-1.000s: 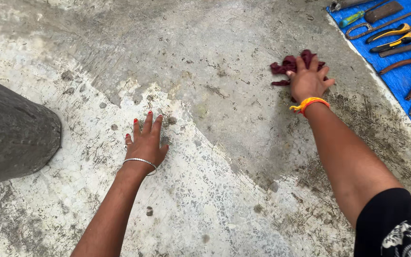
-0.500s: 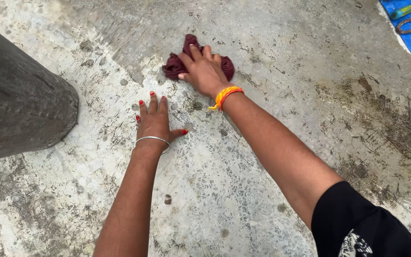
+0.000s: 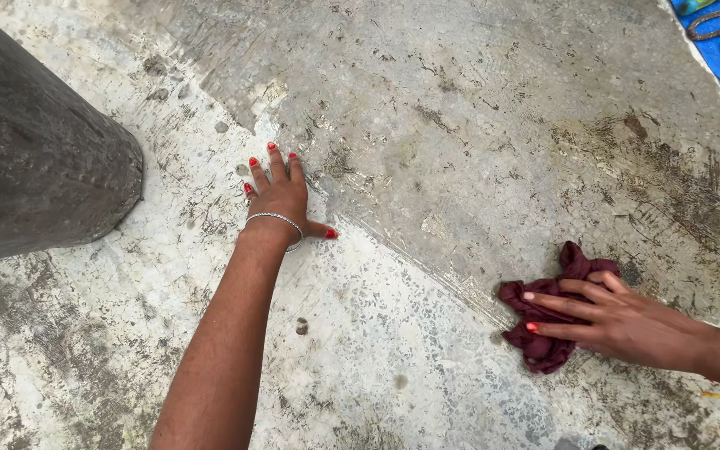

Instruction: The person cleans a section of concrete floor by hand using a wet cloth, repeatedly rinsing and wringing the cloth in a bucket of water.

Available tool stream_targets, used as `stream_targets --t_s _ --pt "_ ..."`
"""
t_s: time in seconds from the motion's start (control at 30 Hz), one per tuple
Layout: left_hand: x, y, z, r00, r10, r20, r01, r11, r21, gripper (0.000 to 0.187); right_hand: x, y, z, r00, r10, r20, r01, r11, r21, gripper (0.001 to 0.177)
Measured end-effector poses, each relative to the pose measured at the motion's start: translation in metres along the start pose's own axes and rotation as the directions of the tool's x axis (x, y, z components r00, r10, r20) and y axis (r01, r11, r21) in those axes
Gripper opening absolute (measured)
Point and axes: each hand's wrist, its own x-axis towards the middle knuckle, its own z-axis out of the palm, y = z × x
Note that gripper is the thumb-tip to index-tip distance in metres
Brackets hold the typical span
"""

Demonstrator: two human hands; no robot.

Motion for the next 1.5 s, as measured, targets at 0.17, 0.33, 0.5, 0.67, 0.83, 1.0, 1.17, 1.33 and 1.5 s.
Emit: stream_targets --t_s 0.17,0.33,0.5,0.67,0.83,1.0,1.17,1.33,1.5 --pt "0.008 -0.009 0.000 0.999 0.014 -0.034 -0.018 0.992 -0.128 0.130 0.060 0.016 -0.032 0.991 -0.133 0.011 0.134 0.989 -0.059 0.099" --pt "0.000 -0.012 0.006 0.947 -0.004 -0.321 -0.073 0.971 -0.227 0.074 0.256 0.054 -0.106 0.891 -0.035 -0.452 0.040 0.999 0.000 0.057" --pt "-0.028 0.008 0.004 0.935 -0.010 -0.354 -0.054 0.984 -0.171 0.058 0.362 0.095 -0.163 0.681 0.473 -0.559 -0.353 0.881 0.315 0.059" --pt "-0.030 0.036 -0.001 0.945 0.062 -0.321 -0.110 0.985 -0.132 0.064 0.307 0.097 -0.130 0.779 0.314 -0.543 -0.287 0.948 0.136 0.060" --pt "0.001 0.133 0.003 0.967 0.235 -0.104 -0.235 0.972 0.008 0.097 0.157 0.174 -0.069 0.638 0.635 -0.436 -0.597 0.765 0.241 0.067" --pt "0.032 0.267 0.018 0.908 0.419 -0.003 -0.415 0.901 0.123 0.118 -0.028 0.210 0.021 0.349 0.873 -0.342 -0.809 0.464 0.359 0.071" --pt "0.049 0.365 0.031 0.856 0.507 0.102 -0.517 0.841 0.158 0.133 -0.143 0.133 0.091 0.129 0.978 -0.161 -0.901 0.184 0.393 0.072" --pt "0.037 0.394 0.032 0.886 0.407 0.223 -0.464 0.804 0.373 0.140 -0.135 0.158 0.096 0.042 0.985 -0.167 -0.820 0.130 0.557 0.081" --pt "0.031 0.393 0.029 0.903 0.380 0.200 -0.428 0.833 0.351 0.138 -0.072 0.235 0.059 0.093 0.981 -0.172 -0.813 0.175 0.556 0.077"
